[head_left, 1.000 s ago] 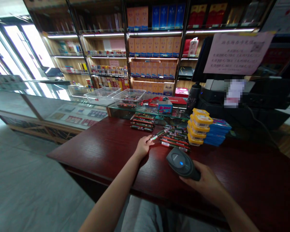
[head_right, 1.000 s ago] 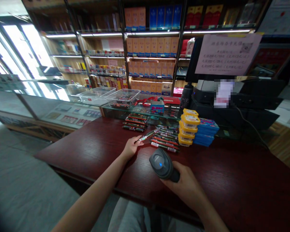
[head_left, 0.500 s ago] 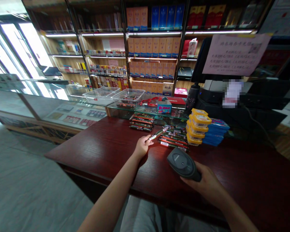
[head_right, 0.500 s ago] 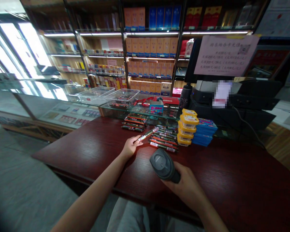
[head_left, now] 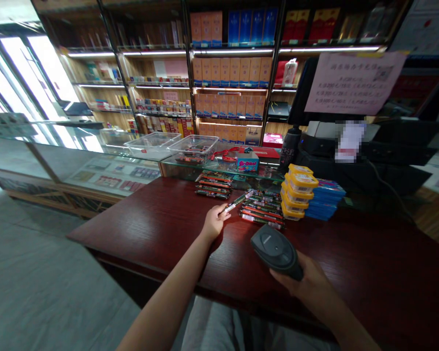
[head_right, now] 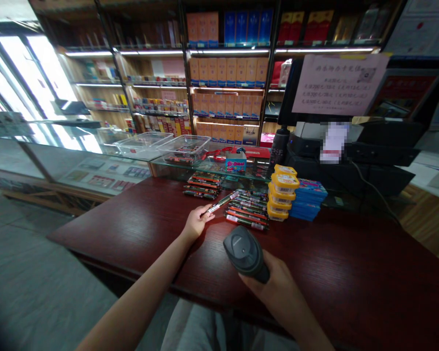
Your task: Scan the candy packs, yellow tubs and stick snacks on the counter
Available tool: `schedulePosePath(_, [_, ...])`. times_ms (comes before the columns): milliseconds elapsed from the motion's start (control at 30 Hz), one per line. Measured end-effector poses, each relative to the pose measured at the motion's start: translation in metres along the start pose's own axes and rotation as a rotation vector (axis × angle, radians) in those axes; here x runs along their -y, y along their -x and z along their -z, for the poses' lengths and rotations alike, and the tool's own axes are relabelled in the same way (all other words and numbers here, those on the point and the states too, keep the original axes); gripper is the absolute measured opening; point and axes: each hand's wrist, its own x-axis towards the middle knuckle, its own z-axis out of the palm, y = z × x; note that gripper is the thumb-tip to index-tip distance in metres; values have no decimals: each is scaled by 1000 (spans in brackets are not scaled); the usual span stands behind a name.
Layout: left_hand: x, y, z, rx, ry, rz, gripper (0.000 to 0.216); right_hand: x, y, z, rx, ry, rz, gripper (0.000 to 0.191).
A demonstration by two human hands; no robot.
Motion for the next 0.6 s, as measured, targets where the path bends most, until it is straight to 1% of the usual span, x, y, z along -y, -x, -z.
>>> schedulePosePath(100, [-1,0,0,1,-18,-22,33,5,8,-1,12,26,-40,36])
schedulePosePath(233, [-3,-1,0,-20,-70,-25,31,8,19,-2,-20,49,-54,39])
schedulePosePath(367, [-5,-1,0,-39,-42,-1,28,6,27,-2,-34,85,-8,36])
schedulePosePath(433, [-5,-1,-1,-47,-7,12,29,2,27,1,-43,207,33,34])
schedulePosePath(533, [-5,-1,-3,-69,43,33,30,-9,20,9,-73,532,100,37])
schedulePosePath(600, [-5,0,-3,-75,68,44,31,-21,11,16,-80,752,193,42])
